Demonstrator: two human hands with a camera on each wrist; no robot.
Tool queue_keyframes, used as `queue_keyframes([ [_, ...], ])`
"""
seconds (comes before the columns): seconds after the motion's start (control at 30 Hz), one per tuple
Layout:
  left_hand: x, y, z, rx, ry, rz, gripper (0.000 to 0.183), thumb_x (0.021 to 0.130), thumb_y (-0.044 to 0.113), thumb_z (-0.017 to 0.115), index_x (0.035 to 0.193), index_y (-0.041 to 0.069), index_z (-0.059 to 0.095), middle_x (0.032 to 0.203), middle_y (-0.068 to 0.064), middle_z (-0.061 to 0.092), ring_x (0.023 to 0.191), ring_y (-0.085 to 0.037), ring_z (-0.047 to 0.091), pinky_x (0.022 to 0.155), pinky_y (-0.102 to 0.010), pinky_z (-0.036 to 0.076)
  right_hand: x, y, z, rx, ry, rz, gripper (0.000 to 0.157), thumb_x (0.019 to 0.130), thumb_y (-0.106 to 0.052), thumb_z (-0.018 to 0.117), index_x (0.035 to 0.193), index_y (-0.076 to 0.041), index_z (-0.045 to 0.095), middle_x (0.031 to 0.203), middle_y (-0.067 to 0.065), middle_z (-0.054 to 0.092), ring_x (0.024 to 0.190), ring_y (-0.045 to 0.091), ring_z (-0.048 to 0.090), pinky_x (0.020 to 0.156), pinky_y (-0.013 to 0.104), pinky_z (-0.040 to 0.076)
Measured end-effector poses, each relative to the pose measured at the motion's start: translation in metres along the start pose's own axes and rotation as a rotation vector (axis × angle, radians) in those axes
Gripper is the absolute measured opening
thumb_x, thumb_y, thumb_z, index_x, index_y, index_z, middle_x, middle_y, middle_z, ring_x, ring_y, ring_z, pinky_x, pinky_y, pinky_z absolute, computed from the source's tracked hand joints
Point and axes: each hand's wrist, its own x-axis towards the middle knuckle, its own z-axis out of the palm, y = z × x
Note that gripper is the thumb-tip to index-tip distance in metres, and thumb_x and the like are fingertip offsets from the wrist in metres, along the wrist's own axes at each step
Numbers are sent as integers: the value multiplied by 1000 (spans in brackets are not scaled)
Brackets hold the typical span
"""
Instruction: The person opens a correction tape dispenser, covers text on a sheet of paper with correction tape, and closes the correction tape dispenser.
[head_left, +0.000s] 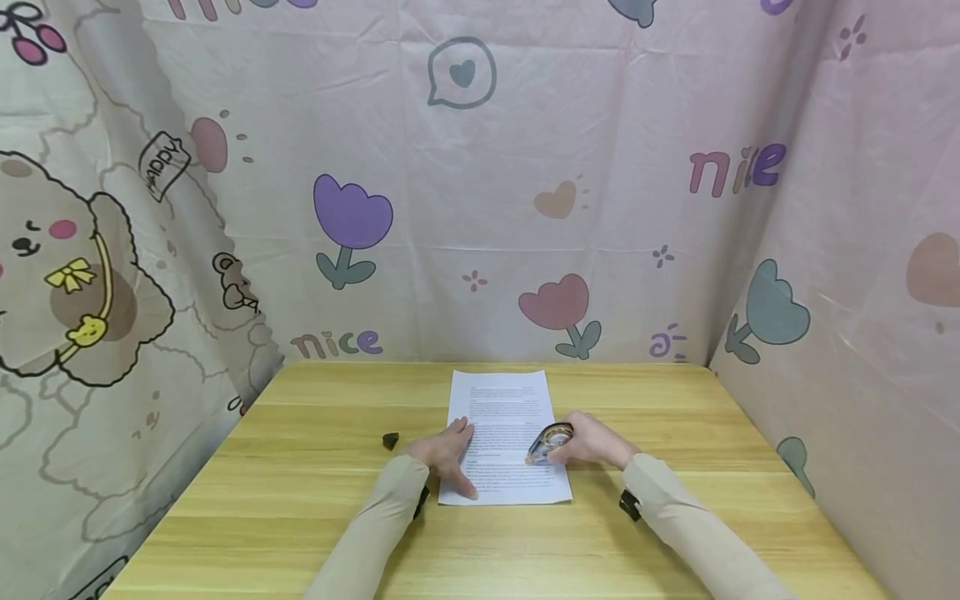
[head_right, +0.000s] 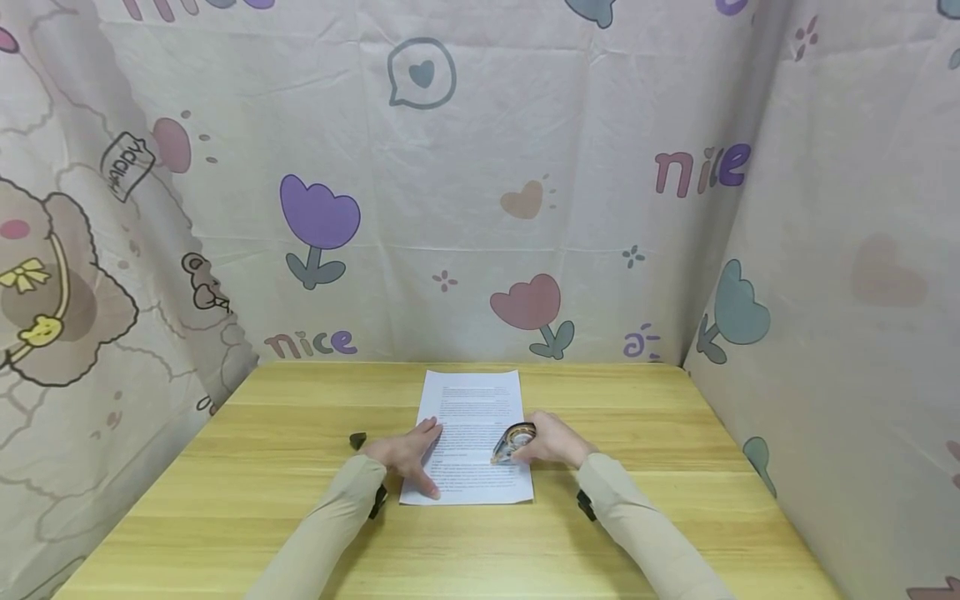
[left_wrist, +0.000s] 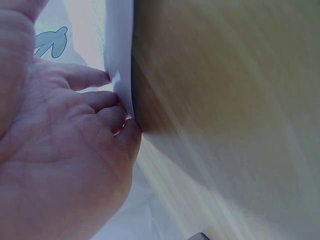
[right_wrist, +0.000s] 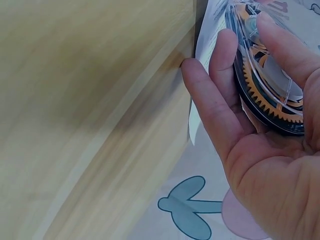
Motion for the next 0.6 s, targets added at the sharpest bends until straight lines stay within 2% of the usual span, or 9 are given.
queue_keyframes([
  [0.4,0,-2,-1,31,-12,19,125,63,40,91,154,-5,17,163,-24,6,152,-35,7,125,-45,12,-2,1,-3,-10,-10,-29,25,69,-14,87,88,-9,71,77,-1,68,70,15,62,68,29,53],
  [0.6,0,-2,-1,31,-14,17,124,64,39,91,154,-4,17,163,-23,7,152,-34,8,125,-45,12,-5,2,-5,-10,2,-4,29,69,-14,87,90,-6,69,78,1,67,71,16,61,68,29,54],
])
